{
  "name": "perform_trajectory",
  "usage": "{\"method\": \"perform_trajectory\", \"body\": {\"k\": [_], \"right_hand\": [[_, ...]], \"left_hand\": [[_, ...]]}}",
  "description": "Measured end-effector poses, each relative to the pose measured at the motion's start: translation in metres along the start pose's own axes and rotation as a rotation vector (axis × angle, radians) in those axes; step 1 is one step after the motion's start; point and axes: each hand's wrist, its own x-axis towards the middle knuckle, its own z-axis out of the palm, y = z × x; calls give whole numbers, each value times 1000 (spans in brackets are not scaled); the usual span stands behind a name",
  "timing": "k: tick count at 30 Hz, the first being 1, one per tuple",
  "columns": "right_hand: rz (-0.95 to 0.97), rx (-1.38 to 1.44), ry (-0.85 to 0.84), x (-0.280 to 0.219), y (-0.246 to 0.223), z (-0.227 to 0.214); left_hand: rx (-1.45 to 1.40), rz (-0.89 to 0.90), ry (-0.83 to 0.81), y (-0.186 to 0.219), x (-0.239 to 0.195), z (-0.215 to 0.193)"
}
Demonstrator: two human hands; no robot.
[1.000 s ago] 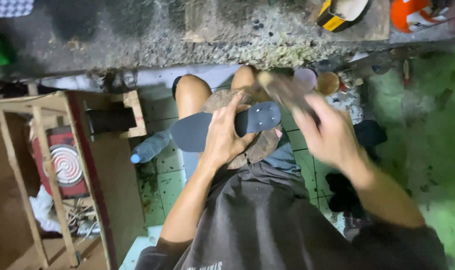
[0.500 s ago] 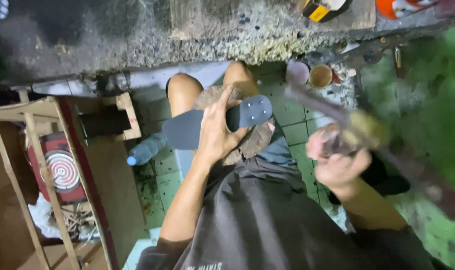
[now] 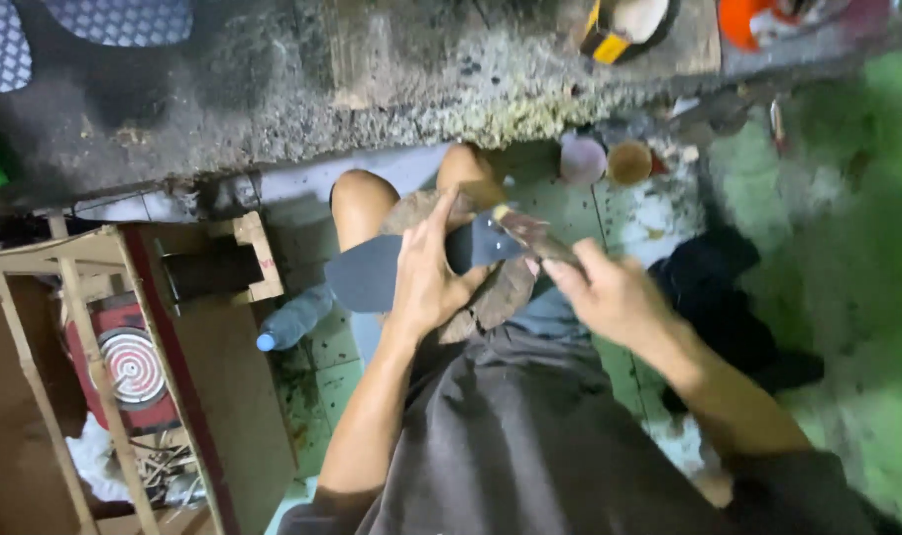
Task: Hammering nails into a shoe sole to attach it to the last and trimming the edges with a knife.
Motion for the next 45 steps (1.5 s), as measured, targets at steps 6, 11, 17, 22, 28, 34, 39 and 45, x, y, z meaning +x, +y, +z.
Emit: {"method": "perform_trajectory", "body": {"k": [6, 11, 17, 22, 28, 34, 39, 45], "right_hand": [[-202, 170, 177, 3, 12, -1], [-144, 111, 108, 21, 26, 26], [-87, -156, 91, 161, -12, -29], [-355, -334, 320, 241, 28, 17], [-593, 401, 256, 154, -37, -8], [-363, 1126, -37, 85, -74, 16], [-250, 1412, -82, 56, -88, 3], [-414, 1146, -25, 59, -64, 6]], "left_hand": [[-18, -53, -8, -1, -3, 6], [-32, -20, -7, -2, 3, 9], [149, 28, -92, 4, 3, 11], [54, 36, -53, 13, -1, 6], [-473, -50, 24, 42, -24, -38], [-1808, -521, -103, 38, -39, -26], [-1882, -729, -145, 38, -48, -16], [-1812, -784, -66, 56, -38, -43]]}}
